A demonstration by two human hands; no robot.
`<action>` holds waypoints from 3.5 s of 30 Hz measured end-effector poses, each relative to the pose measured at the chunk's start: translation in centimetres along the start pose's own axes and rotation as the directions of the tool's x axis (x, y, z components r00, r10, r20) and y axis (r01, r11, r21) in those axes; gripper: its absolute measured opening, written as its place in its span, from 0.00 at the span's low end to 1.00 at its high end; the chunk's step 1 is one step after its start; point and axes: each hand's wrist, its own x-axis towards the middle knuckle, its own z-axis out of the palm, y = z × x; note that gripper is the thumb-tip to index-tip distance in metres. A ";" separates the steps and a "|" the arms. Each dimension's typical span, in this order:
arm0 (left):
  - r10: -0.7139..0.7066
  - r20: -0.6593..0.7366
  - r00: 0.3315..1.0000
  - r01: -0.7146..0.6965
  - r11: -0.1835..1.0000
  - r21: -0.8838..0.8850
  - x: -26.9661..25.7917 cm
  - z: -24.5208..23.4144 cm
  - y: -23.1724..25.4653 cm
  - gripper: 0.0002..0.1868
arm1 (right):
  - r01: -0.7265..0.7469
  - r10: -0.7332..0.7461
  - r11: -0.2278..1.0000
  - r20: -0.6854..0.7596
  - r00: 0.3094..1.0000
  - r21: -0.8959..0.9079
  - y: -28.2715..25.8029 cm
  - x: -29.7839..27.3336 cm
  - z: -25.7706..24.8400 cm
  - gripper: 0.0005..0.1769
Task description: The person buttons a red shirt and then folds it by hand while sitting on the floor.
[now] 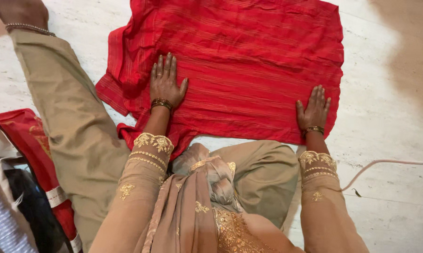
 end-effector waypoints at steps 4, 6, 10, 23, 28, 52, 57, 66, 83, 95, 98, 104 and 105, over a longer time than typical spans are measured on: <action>0.056 -0.025 0.998 -0.055 0.998 0.029 -0.4 -0.1 -0.3 0.44 | -0.013 0.013 1.000 -0.032 0.999 -0.006 0.5 -2.0 0.9 0.48; 0.063 0.005 0.998 -0.063 0.998 0.024 -1.3 -0.3 -0.8 0.43 | -0.025 0.025 1.000 -0.042 0.999 -0.011 0.3 -3.9 1.1 0.48; 0.086 -0.007 0.996 -0.086 0.996 0.035 -3.2 0.7 -1.4 0.43 | -0.068 0.068 0.998 -0.047 0.997 0.011 0.1 -5.6 1.1 0.48; 0.246 -0.026 0.969 -0.245 0.969 0.022 7.0 1.9 3.7 0.36 | 0.258 -0.268 0.960 0.092 0.959 0.112 -14.4 9.8 0.5 0.46; 0.124 0.279 0.952 -0.153 0.985 0.083 10.7 1.2 4.7 0.38 | 0.397 -0.385 0.918 0.212 0.898 -0.013 -21.8 11.2 2.8 0.47; 0.106 0.249 0.963 -0.143 0.980 0.138 15.9 1.9 4.1 0.40 | 0.369 -0.336 0.928 0.316 0.887 -0.051 -24.2 18.4 1.7 0.48; 0.060 0.229 0.972 -0.087 0.990 0.112 15.5 0.8 3.0 0.41 | 0.021 -0.007 0.998 0.245 0.969 -0.054 -15.6 20.4 -1.8 0.46; 0.012 0.235 0.972 -0.036 0.995 0.096 16.4 0.3 2.8 0.43 | -0.350 0.358 0.934 0.224 0.906 -0.075 -3.0 18.2 -4.7 0.46; 0.023 0.033 0.999 -0.022 0.999 -0.030 1.3 0.0 -0.7 0.44 | -0.309 0.310 0.951 -0.044 0.950 0.027 -0.6 -1.2 -1.0 0.49; 0.102 0.260 0.960 -0.156 0.968 0.198 -4.7 1.3 4.2 0.43 | -0.119 0.121 0.993 -0.109 0.987 0.023 -1.3 -6.7 2.5 0.45; 0.013 0.216 0.976 -0.045 0.989 0.142 -2.6 0.2 2.0 0.44 | -0.227 0.227 0.974 -0.123 0.966 0.021 0.4 -6.0 1.9 0.44; 0.092 0.310 0.946 -0.168 0.959 0.227 -5.5 0.7 5.8 0.42 | 0.155 -0.154 0.988 -0.095 0.984 0.004 -4.2 -7.8 3.9 0.46; 0.095 0.322 0.942 -0.166 0.965 0.201 -6.6 0.6 6.5 0.43 | 0.165 -0.162 0.986 -0.094 0.982 0.024 -4.8 -8.1 3.9 0.46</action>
